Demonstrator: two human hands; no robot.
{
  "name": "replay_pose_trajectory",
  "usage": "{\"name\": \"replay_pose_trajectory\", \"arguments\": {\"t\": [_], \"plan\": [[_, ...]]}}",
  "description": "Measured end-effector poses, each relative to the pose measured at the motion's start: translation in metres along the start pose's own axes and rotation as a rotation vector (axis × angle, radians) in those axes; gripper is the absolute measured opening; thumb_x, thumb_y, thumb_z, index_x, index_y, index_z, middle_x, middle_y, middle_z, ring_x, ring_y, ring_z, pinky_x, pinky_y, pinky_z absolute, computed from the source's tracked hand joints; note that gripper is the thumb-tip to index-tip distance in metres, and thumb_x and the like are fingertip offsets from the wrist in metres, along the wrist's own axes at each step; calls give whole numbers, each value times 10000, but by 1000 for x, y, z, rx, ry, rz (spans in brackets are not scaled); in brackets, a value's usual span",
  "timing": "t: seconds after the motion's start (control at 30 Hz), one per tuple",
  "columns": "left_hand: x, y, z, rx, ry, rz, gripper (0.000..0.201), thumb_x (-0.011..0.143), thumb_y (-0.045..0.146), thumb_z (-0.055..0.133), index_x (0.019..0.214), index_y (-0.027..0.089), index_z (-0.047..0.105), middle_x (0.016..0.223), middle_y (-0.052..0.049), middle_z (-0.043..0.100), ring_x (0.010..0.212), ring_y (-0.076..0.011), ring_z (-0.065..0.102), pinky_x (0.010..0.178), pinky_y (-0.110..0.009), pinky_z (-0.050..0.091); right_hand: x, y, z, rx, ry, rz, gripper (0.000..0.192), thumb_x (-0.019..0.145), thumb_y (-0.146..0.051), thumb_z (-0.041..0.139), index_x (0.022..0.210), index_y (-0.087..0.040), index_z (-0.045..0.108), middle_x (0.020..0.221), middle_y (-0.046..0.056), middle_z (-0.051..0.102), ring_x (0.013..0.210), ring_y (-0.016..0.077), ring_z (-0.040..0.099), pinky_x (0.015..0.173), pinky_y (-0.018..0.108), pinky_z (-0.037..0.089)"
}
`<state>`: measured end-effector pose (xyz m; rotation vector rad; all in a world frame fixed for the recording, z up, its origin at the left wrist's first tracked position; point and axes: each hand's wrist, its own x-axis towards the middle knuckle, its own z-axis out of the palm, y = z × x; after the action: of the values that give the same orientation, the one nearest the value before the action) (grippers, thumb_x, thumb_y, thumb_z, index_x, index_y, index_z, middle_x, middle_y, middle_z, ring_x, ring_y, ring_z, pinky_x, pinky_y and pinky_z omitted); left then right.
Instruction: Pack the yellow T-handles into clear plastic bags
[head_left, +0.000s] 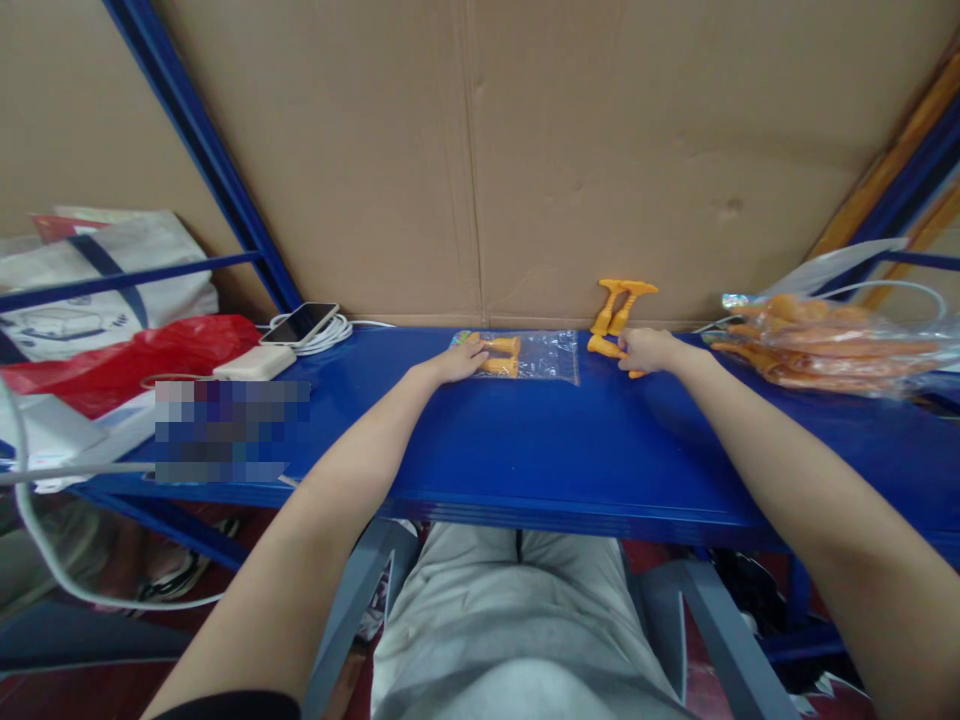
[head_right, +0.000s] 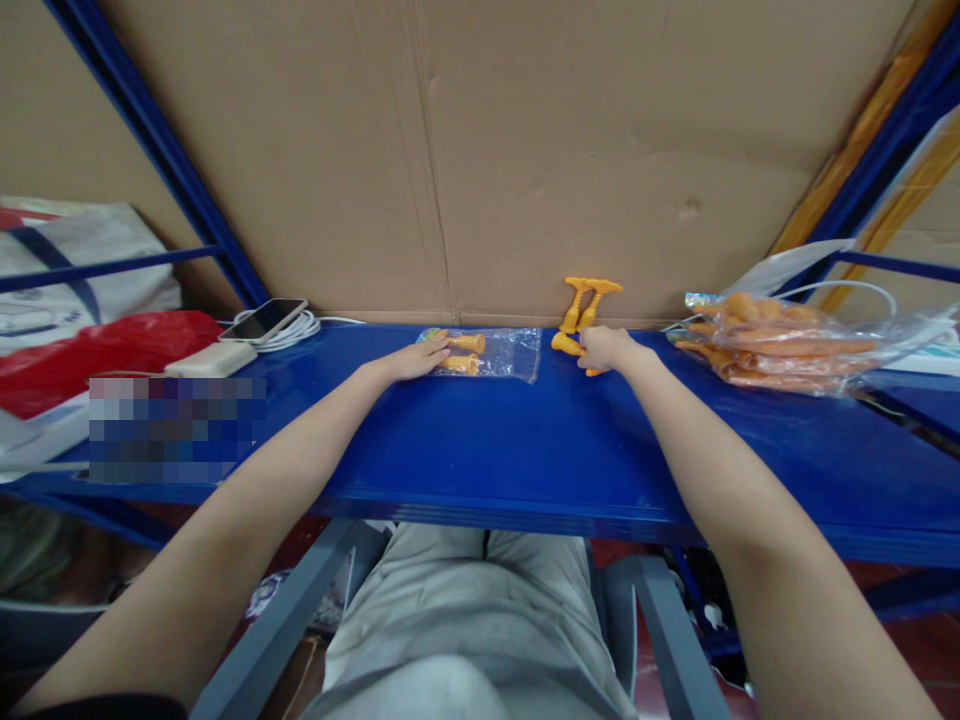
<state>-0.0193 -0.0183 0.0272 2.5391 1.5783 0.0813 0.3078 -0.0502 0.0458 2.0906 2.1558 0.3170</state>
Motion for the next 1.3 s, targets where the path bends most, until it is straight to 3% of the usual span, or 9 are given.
{"name": "replay_pose_trajectory", "arguments": {"t": [0.17,0.33,0.5,0.6,0.7,0.87,1.03,1.2,1.3], "plan": [[-1,2,0,1,1,-10,684,931,402,170,1486,28,315,1586,-110,231,1482,-197,143,1194,-283,82,-7,2,-19,77,116,17,300,754,-278,546,1013,-186,666,998,108,714,931,288,656,759,370,470],[3,-6,2,23,20,21,667,926,424,185,1482,90,344,1594,-80,231,1482,-204,156,1199,-311,110,-14,-11,-28,182,216,-85,291,746,-276,556,1008,-201,660,976,81,717,908,264,654,757,339,459],[10,-11,5,38,90,51,589,896,360,276,1434,184,440,1522,-30,417,1422,-234,330,1184,-339,222,-17,-31,-24,170,193,-171,267,761,-212,539,993,-196,669,959,60,730,920,247,653,763,316,434],[14,-8,6,95,131,53,586,876,311,306,1418,143,454,1457,-80,489,1340,-242,432,1147,-350,294,-18,-39,-18,153,207,-217,283,781,-180,518,1022,-172,667,979,76,734,938,250,652,764,314,415],[17,-4,8,144,144,20,580,883,313,313,1417,146,465,1432,-106,491,1323,-266,427,1123,-397,318,-17,-44,-12,137,235,-259,302,802,-171,497,1052,-153,666,1006,101,733,962,258,648,781,327,389],[18,-2,10,68,193,27,482,885,306,327,1260,245,624,1295,-62,575,1237,-260,483,1076,-420,369,-16,-52,-7,154,262,-234,301,807,-169,486,1042,-159,674,1035,108,730,1000,274,636,817,355,339],[19,-2,13,4,232,109,455,878,246,314,1148,188,676,1203,-62,635,1185,-221,526,1074,-377,379,-24,-65,-11,150,239,-194,326,813,-143,459,1055,-129,677,1055,131,721,1031,295,620,825,384,318],[19,2,16,-60,228,170,441,865,198,311,1096,165,684,1235,-54,655,1212,-204,537,1100,-340,368,-33,-75,-17,55,282,-204,330,822,-129,438,1020,-76,697,1026,187,705,1017,307,605,825,390,313],[19,5,19,-64,220,171,454,873,204,308,1163,149,654,1351,-60,592,1343,-210,436,1159,-351,291,-35,-79,-17,48,264,-198,339,827,-121,430,1013,-58,706,1032,202,692,1001,304,610,824,388,323]]}}
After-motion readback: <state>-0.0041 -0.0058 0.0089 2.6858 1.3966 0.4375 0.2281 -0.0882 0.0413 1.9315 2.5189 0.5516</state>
